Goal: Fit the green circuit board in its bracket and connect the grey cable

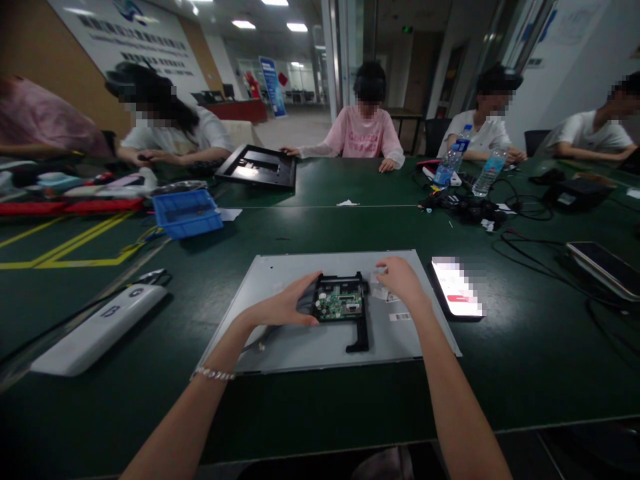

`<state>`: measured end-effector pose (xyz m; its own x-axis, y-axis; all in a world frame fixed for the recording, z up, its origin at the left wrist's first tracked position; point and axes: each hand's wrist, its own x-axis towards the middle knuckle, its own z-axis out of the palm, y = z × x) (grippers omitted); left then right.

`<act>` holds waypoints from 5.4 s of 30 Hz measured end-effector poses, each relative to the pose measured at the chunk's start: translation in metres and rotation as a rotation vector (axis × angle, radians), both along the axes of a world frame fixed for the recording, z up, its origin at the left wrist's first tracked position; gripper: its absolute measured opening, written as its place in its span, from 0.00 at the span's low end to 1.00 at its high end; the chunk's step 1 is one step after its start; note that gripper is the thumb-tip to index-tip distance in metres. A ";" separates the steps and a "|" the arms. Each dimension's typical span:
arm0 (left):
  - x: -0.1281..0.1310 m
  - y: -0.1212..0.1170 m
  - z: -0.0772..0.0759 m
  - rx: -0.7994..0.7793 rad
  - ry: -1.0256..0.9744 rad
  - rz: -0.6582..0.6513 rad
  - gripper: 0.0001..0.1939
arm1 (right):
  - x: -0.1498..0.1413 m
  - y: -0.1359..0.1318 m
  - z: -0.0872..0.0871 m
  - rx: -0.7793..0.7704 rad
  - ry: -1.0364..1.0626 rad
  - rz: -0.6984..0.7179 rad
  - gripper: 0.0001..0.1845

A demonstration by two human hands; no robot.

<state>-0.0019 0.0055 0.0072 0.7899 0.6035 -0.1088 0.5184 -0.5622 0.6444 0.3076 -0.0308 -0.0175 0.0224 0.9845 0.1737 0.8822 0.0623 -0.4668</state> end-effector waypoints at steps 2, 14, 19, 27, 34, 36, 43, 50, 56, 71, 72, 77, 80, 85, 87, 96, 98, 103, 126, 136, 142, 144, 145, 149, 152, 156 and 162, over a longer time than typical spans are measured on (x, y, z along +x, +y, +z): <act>0.001 -0.001 0.001 -0.007 0.004 0.001 0.54 | -0.003 0.003 -0.005 -0.036 0.005 0.016 0.13; -0.001 -0.001 0.002 -0.013 0.013 -0.003 0.54 | -0.009 0.012 -0.005 0.066 0.417 -0.061 0.07; -0.004 0.002 -0.005 0.013 -0.026 -0.021 0.53 | -0.044 0.040 -0.001 -0.055 0.596 0.161 0.07; -0.005 0.002 -0.007 0.051 -0.053 -0.048 0.54 | -0.085 0.061 0.004 -0.092 0.382 0.215 0.08; -0.005 0.004 -0.011 0.053 -0.080 -0.054 0.55 | -0.092 0.060 -0.005 -0.113 0.368 0.223 0.07; -0.005 0.004 -0.012 0.052 -0.088 -0.052 0.55 | -0.093 0.060 -0.008 -0.085 0.351 0.227 0.07; -0.005 0.003 -0.010 0.038 -0.058 -0.031 0.55 | -0.090 0.045 -0.002 0.091 0.230 0.204 0.10; -0.004 0.003 -0.011 0.049 -0.059 -0.029 0.55 | -0.091 0.025 0.008 0.093 -0.064 0.357 0.10; -0.004 0.002 -0.010 0.037 -0.066 -0.026 0.55 | -0.099 0.019 0.012 0.047 -0.180 0.307 0.12; -0.003 0.002 -0.008 0.059 -0.063 -0.046 0.54 | -0.108 0.013 0.014 0.090 -0.202 0.269 0.14; -0.003 0.002 -0.008 0.060 -0.062 -0.049 0.54 | -0.108 0.013 0.014 0.088 -0.195 0.273 0.13; -0.004 0.004 -0.011 0.050 -0.052 -0.035 0.54 | -0.109 0.014 0.014 0.064 -0.212 0.289 0.13; -0.004 0.002 -0.010 0.050 -0.077 -0.031 0.54 | -0.110 0.016 0.014 0.052 -0.226 0.282 0.14; -0.003 -0.001 -0.004 0.039 -0.116 -0.025 0.53 | -0.109 0.015 0.017 0.085 -0.257 0.217 0.15; -0.002 0.000 -0.004 0.038 -0.099 -0.027 0.54 | -0.109 0.014 0.019 0.106 -0.293 0.173 0.15; -0.002 0.001 -0.008 0.051 -0.023 -0.006 0.55 | -0.118 0.011 0.022 0.045 -0.358 0.222 0.14; -0.003 0.000 -0.007 0.053 -0.027 -0.007 0.55 | -0.119 0.011 0.021 0.044 -0.341 0.229 0.15; -0.001 -0.002 -0.003 0.040 -0.043 -0.004 0.54 | -0.116 0.011 0.018 0.034 -0.298 0.227 0.14; -0.002 0.002 -0.008 0.084 -0.030 -0.042 0.53 | -0.114 0.007 0.019 0.012 -0.222 0.221 0.18; -0.001 -0.001 -0.004 0.072 0.007 -0.016 0.54 | -0.114 0.009 0.019 0.010 -0.227 0.214 0.17; -0.001 -0.001 -0.001 0.064 -0.009 -0.015 0.54 | -0.114 0.010 0.019 0.007 -0.222 0.145 0.17; 0.000 -0.002 0.000 0.063 -0.005 -0.014 0.54 | -0.114 0.009 0.020 0.013 -0.230 0.119 0.16; 0.000 -0.002 0.001 0.064 -0.003 -0.015 0.54 | -0.114 0.009 0.020 0.014 -0.237 0.116 0.16; -0.001 -0.001 -0.001 0.066 0.003 -0.016 0.55 | -0.116 0.008 0.020 0.005 -0.265 0.154 0.17; -0.001 0.001 -0.004 0.072 0.002 -0.019 0.55 | -0.117 0.009 0.020 0.000 -0.272 0.182 0.17; -0.001 0.001 -0.005 0.065 0.012 -0.006 0.56 | -0.116 0.010 0.021 -0.008 -0.269 0.163 0.17; 0.000 -0.003 0.001 0.059 -0.015 -0.002 0.53 | -0.117 0.010 0.022 0.008 -0.270 0.104 0.17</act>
<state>-0.0023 0.0029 0.0086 0.7924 0.6069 -0.0613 0.5076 -0.6003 0.6181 0.1907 -0.0212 0.0048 -0.1270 0.9777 0.1669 0.9631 0.1619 -0.2152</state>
